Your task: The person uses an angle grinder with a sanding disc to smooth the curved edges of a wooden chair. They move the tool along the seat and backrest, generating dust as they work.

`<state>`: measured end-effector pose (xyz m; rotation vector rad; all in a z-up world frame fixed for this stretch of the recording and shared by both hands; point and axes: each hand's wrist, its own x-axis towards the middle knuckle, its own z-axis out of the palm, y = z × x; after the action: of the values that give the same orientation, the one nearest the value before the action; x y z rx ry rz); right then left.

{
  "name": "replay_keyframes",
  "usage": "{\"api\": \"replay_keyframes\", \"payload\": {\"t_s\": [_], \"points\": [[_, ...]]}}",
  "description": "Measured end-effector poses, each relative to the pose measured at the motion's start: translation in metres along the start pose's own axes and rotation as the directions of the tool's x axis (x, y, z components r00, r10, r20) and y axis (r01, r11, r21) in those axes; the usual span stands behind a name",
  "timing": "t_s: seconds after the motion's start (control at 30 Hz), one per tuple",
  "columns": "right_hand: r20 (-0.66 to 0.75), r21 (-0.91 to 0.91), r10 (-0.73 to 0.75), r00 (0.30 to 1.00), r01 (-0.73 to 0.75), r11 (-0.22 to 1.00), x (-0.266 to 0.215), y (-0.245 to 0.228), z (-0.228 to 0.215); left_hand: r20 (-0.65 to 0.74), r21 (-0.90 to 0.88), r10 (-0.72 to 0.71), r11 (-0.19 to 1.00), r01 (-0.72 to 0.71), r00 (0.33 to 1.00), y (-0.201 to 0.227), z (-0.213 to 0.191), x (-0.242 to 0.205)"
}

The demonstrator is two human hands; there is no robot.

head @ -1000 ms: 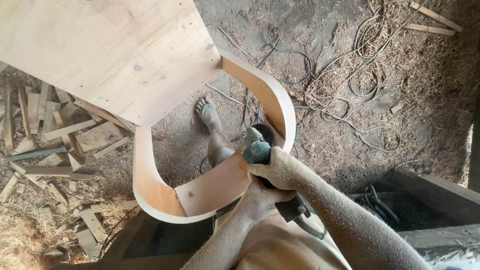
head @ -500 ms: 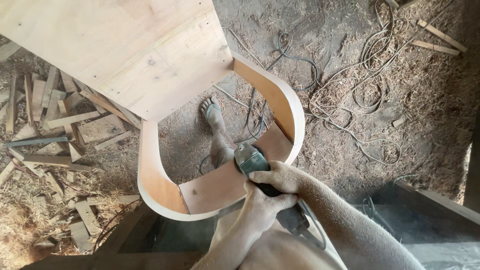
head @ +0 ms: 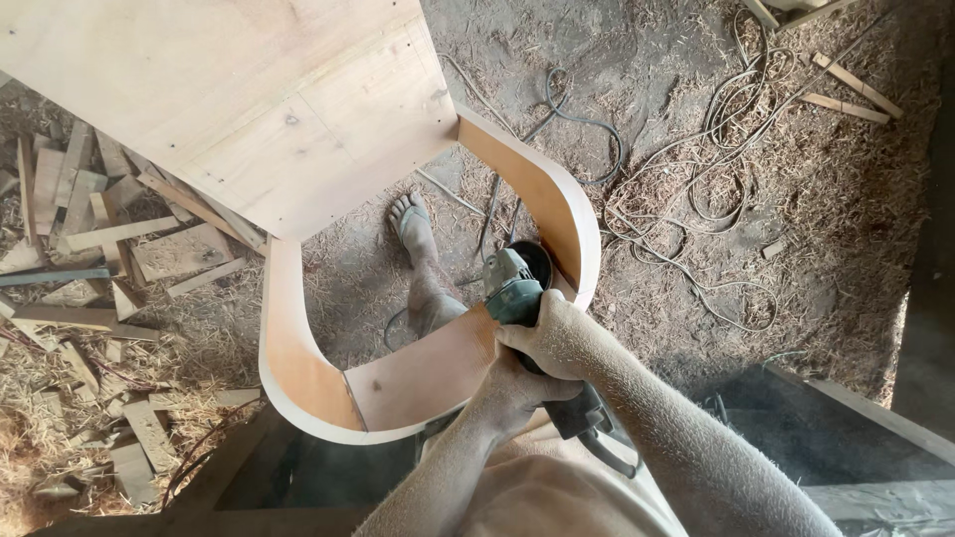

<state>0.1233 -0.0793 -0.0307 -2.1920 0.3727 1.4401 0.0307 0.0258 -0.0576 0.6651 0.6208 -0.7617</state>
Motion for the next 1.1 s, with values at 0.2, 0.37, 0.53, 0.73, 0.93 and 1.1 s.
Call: {"api": "replay_keyframes", "payload": {"t_s": [0.2,0.37,0.53,0.73,0.93,1.1], "points": [[0.051,-0.025,-0.017,0.999,0.018,1.0,0.005,0.005,0.0,0.012,0.03,-0.024,0.999,0.023,1.0,-0.008,-0.004,0.005],[0.105,0.098,-0.061,0.993,0.051,0.994,0.003,0.007,-0.001,-0.151,0.271,-0.054,0.958,0.094,0.987,-0.003,-0.001,0.003],[0.194,0.194,-0.068,0.979,0.029,0.98,0.01,0.017,0.009,-0.106,0.255,-0.082,0.961,0.107,0.991,0.009,0.014,-0.008],[0.398,0.466,-0.244,0.884,0.034,0.884,0.015,0.03,0.017,-0.266,0.446,-0.005,0.886,0.128,0.964,0.019,0.03,-0.027],[0.174,0.086,-0.082,0.981,0.067,0.994,0.006,0.014,0.011,0.056,0.209,0.199,0.956,-0.207,0.978,0.015,0.012,-0.019],[0.034,-0.041,-0.032,0.999,0.033,0.999,0.003,0.0,0.0,0.12,0.054,0.109,0.992,-0.116,0.987,0.014,0.006,-0.003]]}}
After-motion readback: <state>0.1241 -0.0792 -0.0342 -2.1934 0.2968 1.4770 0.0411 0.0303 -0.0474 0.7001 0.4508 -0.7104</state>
